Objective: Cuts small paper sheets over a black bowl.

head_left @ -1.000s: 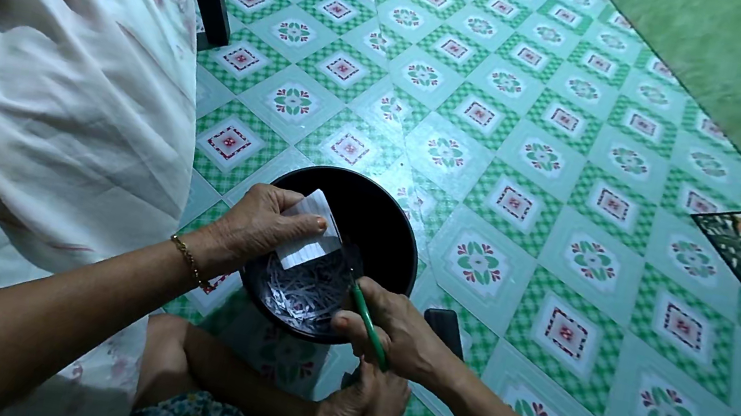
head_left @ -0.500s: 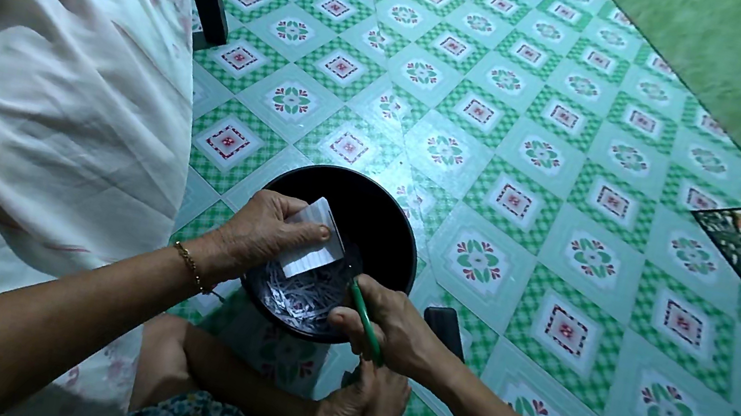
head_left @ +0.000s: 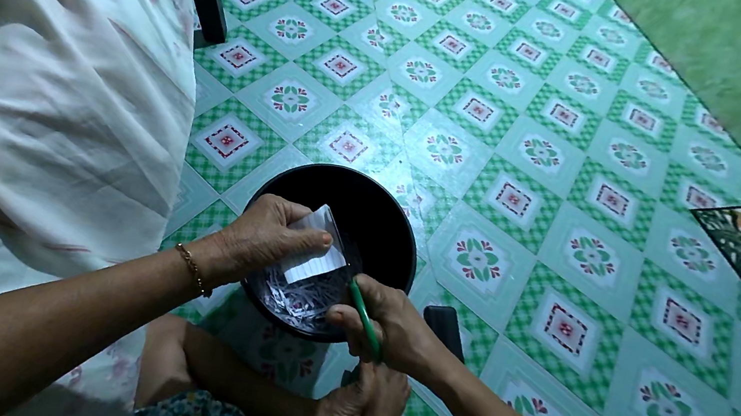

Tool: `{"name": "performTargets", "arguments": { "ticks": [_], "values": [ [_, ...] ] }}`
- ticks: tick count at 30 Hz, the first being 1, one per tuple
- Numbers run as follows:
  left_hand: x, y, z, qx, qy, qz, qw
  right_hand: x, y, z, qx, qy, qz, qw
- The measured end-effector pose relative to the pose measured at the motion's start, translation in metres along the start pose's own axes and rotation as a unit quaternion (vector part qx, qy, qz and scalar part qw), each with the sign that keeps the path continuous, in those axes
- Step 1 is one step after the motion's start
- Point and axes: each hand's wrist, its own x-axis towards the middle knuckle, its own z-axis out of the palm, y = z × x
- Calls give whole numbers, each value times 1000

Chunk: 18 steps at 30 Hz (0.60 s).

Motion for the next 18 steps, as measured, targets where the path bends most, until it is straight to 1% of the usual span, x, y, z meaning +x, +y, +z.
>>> {"name": "performTargets", "arguments": {
  "ticks": [3, 6, 12, 14, 15, 18],
  "values": [
    [-2, 5, 3, 22, -16, -14, 1000, 0, -2, 0, 7, -10, 9, 1000],
    [-2, 2, 4, 11, -22, -23, 999, 0, -1, 0, 4, -9, 6, 1000],
    [-2, 0, 3, 7, -34, -20, 999, 0, 0, 0, 70, -6, 2, 998],
    [-2, 0, 2, 14, -23, -19, 999, 0, 0, -1, 87, -4, 1, 996],
    [0, 1, 0, 16, -10, -16, 1000, -1, 0, -2, 75, -8, 5, 997],
    [6, 2, -6, 12, 47, -5, 999, -5, -2, -7, -9, -36, 38, 999]
  ]
}}
